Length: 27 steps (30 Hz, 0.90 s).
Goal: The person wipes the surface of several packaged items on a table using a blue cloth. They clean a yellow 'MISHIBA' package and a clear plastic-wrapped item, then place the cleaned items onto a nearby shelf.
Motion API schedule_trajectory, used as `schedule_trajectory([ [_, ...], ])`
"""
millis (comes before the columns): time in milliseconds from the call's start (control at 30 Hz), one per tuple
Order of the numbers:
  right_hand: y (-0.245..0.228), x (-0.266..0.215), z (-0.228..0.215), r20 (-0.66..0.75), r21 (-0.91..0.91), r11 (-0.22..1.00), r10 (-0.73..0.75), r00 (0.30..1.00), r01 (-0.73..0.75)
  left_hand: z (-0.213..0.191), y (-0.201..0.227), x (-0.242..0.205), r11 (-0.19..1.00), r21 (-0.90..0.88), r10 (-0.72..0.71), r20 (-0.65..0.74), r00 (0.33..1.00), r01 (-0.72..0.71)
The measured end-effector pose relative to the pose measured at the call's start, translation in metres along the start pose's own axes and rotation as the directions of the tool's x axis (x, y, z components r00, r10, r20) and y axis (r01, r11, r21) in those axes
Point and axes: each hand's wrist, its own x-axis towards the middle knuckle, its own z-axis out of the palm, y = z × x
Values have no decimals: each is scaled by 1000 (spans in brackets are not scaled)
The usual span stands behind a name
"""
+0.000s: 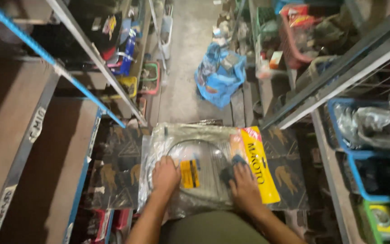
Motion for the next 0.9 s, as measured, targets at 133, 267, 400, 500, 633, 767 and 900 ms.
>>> schedule_trajectory([
  [133, -8, 44, 6, 108, -245, 956, 192, 975, -161, 5, -15, 10, 992, 110, 41, 202, 978, -64],
  [267, -43, 95, 17, 52, -181, 969, 183, 982, -170, -3, -23, 13, 985, 87, 131, 191, 973, -150],
  [400, -108, 119, 43, 42, -244, 968, -49, 998, 57, -16, -36, 14, 976, -79, 216, 210, 954, -203],
  [500, -170, 100, 41, -266, -65, 901, -429, 863, 428, -36, -32, 18, 981, -133, 173, 250, 953, -143],
  [633, -191, 49, 24, -134, 21, 898, -432, 892, 439, -11, -37, 20, 994, -97, 91, 374, 923, -59],
  [767, -140, 26, 13, -137, 218, 798, -544, 828, 561, -3, -19, 17, 992, 53, 90, 306, 948, -112],
  [900, -71, 9, -32, 56, 103, 944, -321, 945, 314, -17, 1, -9, 993, 71, 78, 187, 979, -93],
])
